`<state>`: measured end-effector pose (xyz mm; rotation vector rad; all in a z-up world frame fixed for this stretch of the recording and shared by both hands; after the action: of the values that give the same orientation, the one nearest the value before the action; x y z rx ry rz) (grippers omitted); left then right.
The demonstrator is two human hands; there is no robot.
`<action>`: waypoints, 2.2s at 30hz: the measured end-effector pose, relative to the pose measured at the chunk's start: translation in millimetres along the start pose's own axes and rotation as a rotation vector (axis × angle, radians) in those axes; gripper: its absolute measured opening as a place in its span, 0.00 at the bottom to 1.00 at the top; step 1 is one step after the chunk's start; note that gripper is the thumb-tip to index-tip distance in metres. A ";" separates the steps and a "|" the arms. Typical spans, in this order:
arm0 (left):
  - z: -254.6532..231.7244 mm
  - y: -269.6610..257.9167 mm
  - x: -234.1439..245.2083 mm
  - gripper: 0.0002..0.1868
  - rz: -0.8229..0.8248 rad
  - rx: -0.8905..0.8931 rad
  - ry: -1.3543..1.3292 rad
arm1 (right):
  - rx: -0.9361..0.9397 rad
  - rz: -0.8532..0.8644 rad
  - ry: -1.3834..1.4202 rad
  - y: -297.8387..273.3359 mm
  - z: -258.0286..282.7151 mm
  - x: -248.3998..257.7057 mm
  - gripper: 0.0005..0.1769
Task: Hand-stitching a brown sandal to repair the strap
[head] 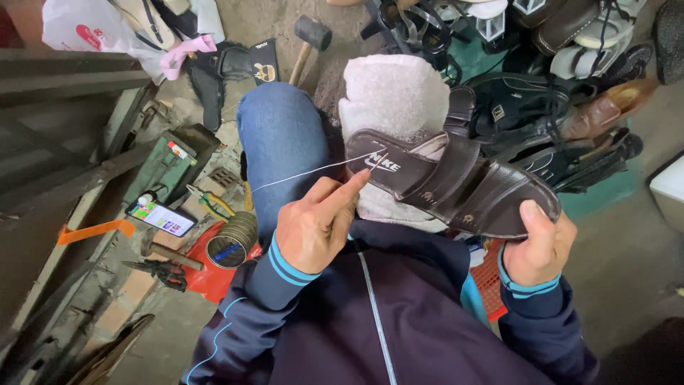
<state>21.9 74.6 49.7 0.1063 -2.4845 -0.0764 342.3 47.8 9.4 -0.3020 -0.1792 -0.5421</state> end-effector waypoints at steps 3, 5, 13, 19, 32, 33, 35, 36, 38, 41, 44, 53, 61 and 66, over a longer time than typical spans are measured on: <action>-3.1 1.8 -1.8 0.22 -0.022 -0.019 0.005 | 0.013 0.007 0.021 2.5 -0.4 0.9 0.21; -3.6 2.5 -5.3 0.23 -0.003 -0.028 0.020 | 0.011 0.001 0.031 3.2 -2.3 2.1 0.21; -3.3 5.1 -8.9 0.23 0.006 -0.033 0.039 | -0.018 -0.001 0.028 7.0 -8.6 4.0 0.21; -3.6 6.7 -9.7 0.23 0.014 -0.038 0.045 | -0.026 -0.007 0.032 7.2 -10.2 6.0 0.20; 17.6 17.8 -13.6 0.19 0.044 -0.072 0.025 | 0.077 0.298 0.464 -18.6 -47.6 -25.0 0.31; 17.3 19.7 -12.7 0.19 0.047 -0.074 0.025 | 0.077 0.296 0.464 -23.1 -37.4 -37.2 0.31; 16.3 23.7 -9.6 0.17 0.048 -0.077 -0.010 | 0.187 0.352 0.131 -36.4 -18.5 -71.9 0.40; 19.9 25.7 -7.5 0.17 0.048 -0.075 -0.007 | 0.185 0.354 0.133 -37.1 -14.7 -76.3 0.40; 27.3 25.8 -11.1 0.20 0.132 -0.053 -0.048 | 0.513 0.322 -0.086 -46.5 11.4 -84.0 0.43; 18.8 33.9 -4.3 0.26 0.291 -0.063 -0.162 | 0.708 0.387 -0.061 -64.3 34.7 -95.1 0.43; 22.2 35.5 -6.4 0.24 0.302 -0.214 -0.127 | 0.351 0.682 -0.058 -78.2 52.8 -134.7 0.43; 26.6 41.6 -17.0 0.25 0.358 -0.301 -0.065 | 0.563 0.707 -0.003 -96.1 42.0 -133.2 0.49; 24.4 51.7 -26.6 0.25 0.375 -0.291 -0.100 | 0.674 0.695 -0.027 -91.3 62.2 -138.8 0.39; 28.0 49.9 -26.9 0.26 0.380 -0.258 -0.131 | 0.691 0.703 -0.083 -96.5 58.2 -142.9 0.28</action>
<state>23.3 127.6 15.3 -0.4912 -2.5550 -0.2473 165.5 56.8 51.6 0.2902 -0.3097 0.2438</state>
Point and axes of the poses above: each hand's wrist, its own y-axis towards the middle knuckle, its own x-axis out of the back of the hand, z = x × y, the point moved 10 cm from there along y, towards the middle knuckle, and after that the axes turned 14 degrees about -z, right-handed, at the moved point
